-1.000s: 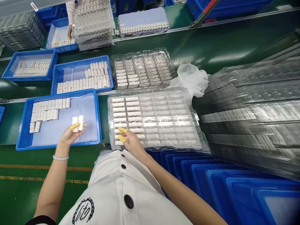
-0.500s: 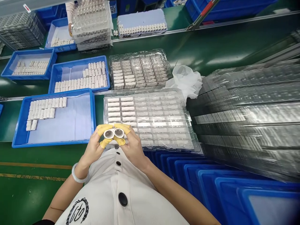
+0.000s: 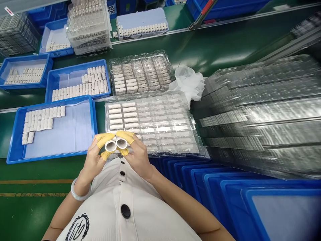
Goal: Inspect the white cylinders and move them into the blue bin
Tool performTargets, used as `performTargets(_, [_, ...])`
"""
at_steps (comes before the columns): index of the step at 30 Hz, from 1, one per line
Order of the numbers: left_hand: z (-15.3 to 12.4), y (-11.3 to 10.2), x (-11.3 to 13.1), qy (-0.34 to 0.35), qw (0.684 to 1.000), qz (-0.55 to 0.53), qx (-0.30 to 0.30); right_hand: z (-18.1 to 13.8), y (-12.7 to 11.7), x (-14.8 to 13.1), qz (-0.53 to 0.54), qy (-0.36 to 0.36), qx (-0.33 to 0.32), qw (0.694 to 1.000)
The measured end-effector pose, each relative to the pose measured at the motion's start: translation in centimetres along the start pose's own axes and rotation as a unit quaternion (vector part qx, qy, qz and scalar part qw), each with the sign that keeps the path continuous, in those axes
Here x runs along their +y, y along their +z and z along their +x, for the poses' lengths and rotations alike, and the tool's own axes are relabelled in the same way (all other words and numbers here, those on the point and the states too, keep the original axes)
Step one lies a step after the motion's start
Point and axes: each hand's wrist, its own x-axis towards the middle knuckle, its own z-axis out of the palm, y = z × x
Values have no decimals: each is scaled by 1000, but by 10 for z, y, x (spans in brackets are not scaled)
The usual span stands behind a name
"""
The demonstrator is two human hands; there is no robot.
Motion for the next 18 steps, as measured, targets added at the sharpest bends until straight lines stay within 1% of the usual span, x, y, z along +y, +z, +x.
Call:
performTargets(5, [-2,0,-2,4,1000,7,-5,-1,1,0,-7,-3,3,1000])
performTargets(8, [-2,0,-1,-10,1000,-2,-1,-1,0,-2,-7,-2,1,1000])
performTargets(10, [-2,0,1,-46,999,-22,13,0,-2,-6,4,13,-3,1000])
performTargets(11, [-2,0,3,-74,996,-46,19,1,-4,-8,17,35,-11,999])
performTargets(13, [-1,0,7,-154,979,-132,27,3,-7,-12,66,113,-43,991])
performTargets(14, [0,0,9,-201,960,-193,29,4,-8,-14,112,169,-64,977])
performTargets(15, [1,0,11,-250,933,-259,30,5,-9,-16,173,231,-84,954])
performTargets(16, [2,0,12,-297,898,-324,32,6,-10,-17,245,294,-99,919])
performTargets(17, [3,0,13,-338,858,-385,38,8,-11,-17,321,352,-103,873])
performTargets(18, [4,0,14,-373,817,-437,45,9,-11,-17,395,401,-98,821])
